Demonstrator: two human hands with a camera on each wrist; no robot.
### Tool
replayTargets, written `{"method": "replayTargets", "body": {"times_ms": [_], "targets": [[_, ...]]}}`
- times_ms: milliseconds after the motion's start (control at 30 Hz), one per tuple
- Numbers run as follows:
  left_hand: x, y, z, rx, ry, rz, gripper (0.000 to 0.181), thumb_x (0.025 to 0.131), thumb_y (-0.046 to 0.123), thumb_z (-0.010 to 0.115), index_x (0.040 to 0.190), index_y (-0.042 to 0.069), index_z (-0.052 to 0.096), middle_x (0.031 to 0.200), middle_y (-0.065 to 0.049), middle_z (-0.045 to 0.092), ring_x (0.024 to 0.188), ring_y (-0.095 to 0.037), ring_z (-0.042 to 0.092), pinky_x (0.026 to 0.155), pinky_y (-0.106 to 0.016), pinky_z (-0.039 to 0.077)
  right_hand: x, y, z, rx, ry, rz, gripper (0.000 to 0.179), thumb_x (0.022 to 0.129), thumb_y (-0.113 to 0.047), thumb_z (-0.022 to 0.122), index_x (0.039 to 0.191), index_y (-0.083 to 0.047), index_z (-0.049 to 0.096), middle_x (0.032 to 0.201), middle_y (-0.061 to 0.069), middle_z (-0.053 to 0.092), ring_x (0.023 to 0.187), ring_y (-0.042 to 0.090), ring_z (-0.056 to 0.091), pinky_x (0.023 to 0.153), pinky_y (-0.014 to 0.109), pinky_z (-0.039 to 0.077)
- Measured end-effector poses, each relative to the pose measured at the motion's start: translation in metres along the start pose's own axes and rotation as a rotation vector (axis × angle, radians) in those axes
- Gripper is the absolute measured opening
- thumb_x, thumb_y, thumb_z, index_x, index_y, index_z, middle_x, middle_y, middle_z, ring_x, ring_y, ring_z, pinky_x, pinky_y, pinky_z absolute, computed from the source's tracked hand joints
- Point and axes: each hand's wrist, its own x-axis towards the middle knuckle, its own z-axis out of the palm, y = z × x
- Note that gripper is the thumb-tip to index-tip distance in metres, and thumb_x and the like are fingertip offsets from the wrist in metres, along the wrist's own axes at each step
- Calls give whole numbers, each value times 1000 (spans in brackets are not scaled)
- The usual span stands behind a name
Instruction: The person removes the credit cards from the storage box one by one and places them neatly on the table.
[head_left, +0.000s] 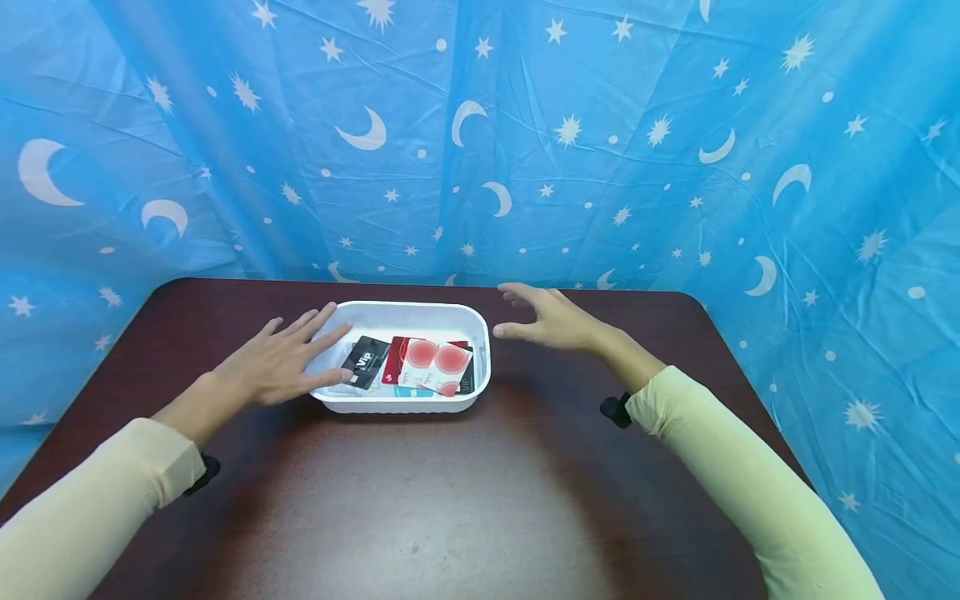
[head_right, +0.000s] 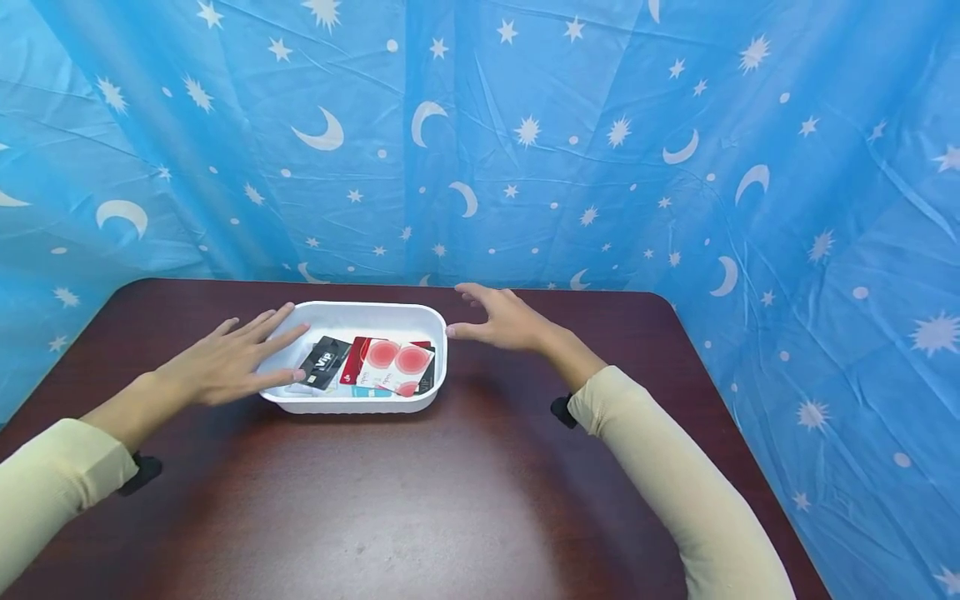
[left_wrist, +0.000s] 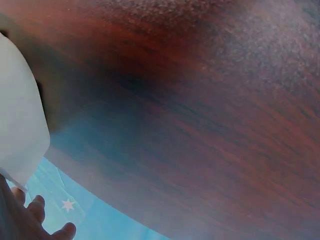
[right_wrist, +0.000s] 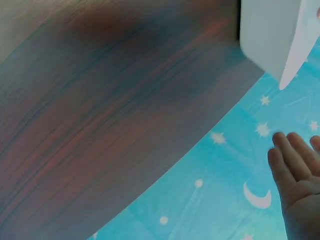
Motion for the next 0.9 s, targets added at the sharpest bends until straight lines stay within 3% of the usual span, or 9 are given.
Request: {"method": "replayTargets", "body": {"times_ms": [200, 433, 733, 900], "targets": [[0, 0, 2, 17, 9, 2, 89, 92, 71, 44, 158, 13, 28, 163, -22, 14, 146, -46, 22, 111, -71, 18, 13, -14, 6, 173, -32, 14, 72, 89, -30, 76, 148, -5, 43, 142, 14, 56, 129, 26, 55, 101, 40, 49], [-1, 0, 4, 42, 27, 11, 89, 92, 70, 45, 157, 11, 29, 162, -23, 17, 145, -46, 25, 109, -71, 22, 30, -24, 12, 285, -100, 16, 61, 88, -17, 77, 138, 7, 52, 131, 25, 61, 119, 29, 64, 93, 33, 54], [-2, 0, 5, 31, 50, 24, 90, 92, 69, 46, 156, 8, 30, 162, -23, 20, 145, -44, 27, 111, -69, 22, 49, -32, 21, 153, -264, 67, 60, 88, -22, 78, 137, 6, 55, 126, 20, 66, 117, 24, 65, 94, 33, 54], [-1, -1, 5, 25, 54, 22, 89, 92, 68, 47, 156, 9, 31, 162, -23, 20, 145, -45, 26, 110, -70, 22, 62, -39, 22, 117, -306, 98, 59, 88, -20, 78, 137, 5, 55, 127, 20, 65, 117, 25, 64, 95, 34, 53]]}}
